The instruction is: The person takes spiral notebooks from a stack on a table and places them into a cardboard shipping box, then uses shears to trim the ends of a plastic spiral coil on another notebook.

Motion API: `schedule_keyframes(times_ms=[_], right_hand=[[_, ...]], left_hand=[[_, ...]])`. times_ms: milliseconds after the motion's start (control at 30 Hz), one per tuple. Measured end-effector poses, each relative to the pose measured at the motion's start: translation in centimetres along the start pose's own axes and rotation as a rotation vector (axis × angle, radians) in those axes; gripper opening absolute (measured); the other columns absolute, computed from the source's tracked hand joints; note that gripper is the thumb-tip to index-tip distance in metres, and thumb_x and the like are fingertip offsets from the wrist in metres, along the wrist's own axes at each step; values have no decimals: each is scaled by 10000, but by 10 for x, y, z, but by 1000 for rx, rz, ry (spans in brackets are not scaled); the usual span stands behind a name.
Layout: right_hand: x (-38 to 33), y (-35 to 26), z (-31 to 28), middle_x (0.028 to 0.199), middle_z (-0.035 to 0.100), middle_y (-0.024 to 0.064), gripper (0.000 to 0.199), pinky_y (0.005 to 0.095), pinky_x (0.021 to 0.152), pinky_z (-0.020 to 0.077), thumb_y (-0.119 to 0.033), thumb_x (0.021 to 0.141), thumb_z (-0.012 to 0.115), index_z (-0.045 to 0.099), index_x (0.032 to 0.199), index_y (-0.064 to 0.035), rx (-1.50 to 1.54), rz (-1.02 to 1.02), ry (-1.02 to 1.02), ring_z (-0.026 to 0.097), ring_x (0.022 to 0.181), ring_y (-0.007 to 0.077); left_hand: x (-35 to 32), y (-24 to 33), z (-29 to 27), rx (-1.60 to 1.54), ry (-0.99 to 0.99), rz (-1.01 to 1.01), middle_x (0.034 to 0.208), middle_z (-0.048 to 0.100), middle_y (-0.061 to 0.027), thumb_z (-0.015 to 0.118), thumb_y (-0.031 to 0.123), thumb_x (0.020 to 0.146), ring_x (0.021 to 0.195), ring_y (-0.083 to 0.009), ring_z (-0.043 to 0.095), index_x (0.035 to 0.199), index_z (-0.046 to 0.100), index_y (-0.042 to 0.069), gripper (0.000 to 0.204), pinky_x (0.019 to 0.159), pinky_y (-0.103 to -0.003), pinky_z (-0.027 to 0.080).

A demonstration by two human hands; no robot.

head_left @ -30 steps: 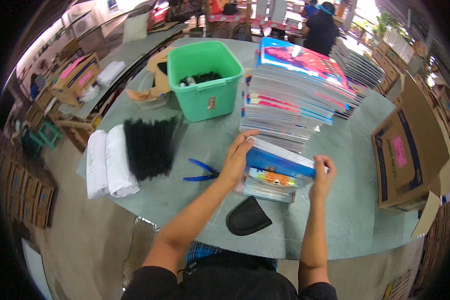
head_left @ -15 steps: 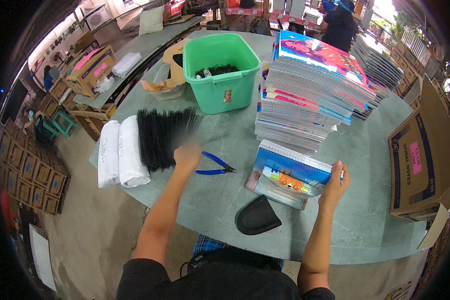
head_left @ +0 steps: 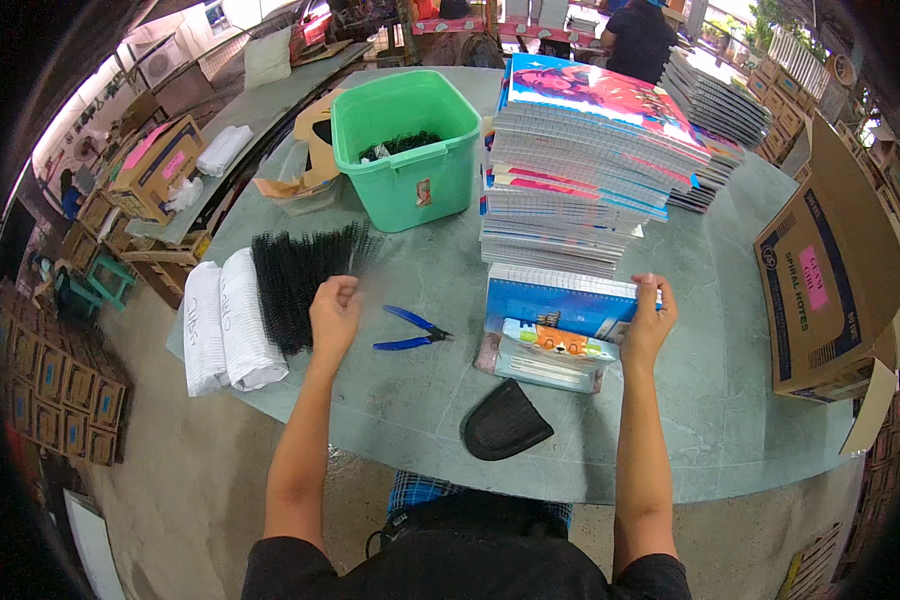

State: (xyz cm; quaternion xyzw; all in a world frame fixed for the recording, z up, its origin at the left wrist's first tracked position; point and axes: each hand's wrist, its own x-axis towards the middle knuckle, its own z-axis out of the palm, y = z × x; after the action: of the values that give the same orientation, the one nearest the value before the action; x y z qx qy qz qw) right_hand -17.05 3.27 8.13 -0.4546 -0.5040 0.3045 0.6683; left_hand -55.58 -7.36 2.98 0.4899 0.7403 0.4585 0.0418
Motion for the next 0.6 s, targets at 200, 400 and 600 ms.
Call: schedule_keyframes(times_ms=[200, 400, 600], right_hand=[[-13, -75, 22, 1031, 596, 144, 316, 393, 880, 379, -167, 754, 642, 577, 1028, -22, -450, -616, -244, 551, 958, 300], [-32, -61, 77, 905, 575, 94, 407, 406, 756, 377, -289, 756, 646, 552, 1091, -77, -921, -636, -640, 544, 839, 276], [-52, -63, 52, 937, 584, 52, 354, 370, 715, 398, -162, 733, 613, 586, 1080, -96, -786, -895, -664, 548, 857, 228]], left_hand=[[18, 90, -47, -844, 279, 18, 941, 601, -87, 614, 9, 803, 834, -131, 571, 1086, 511, 11, 302, 763, -251, 478], [-3, 157, -10, -424, -467, 108, 762, 611, -35, 503, 168, 902, 559, -76, 509, 1132, 560, 40, 269, 527, -211, 428], [-19, 131, 9, -487, -595, -48, 787, 616, -21, 559, 172, 876, 617, -72, 523, 1084, 585, 37, 250, 567, -211, 431]])
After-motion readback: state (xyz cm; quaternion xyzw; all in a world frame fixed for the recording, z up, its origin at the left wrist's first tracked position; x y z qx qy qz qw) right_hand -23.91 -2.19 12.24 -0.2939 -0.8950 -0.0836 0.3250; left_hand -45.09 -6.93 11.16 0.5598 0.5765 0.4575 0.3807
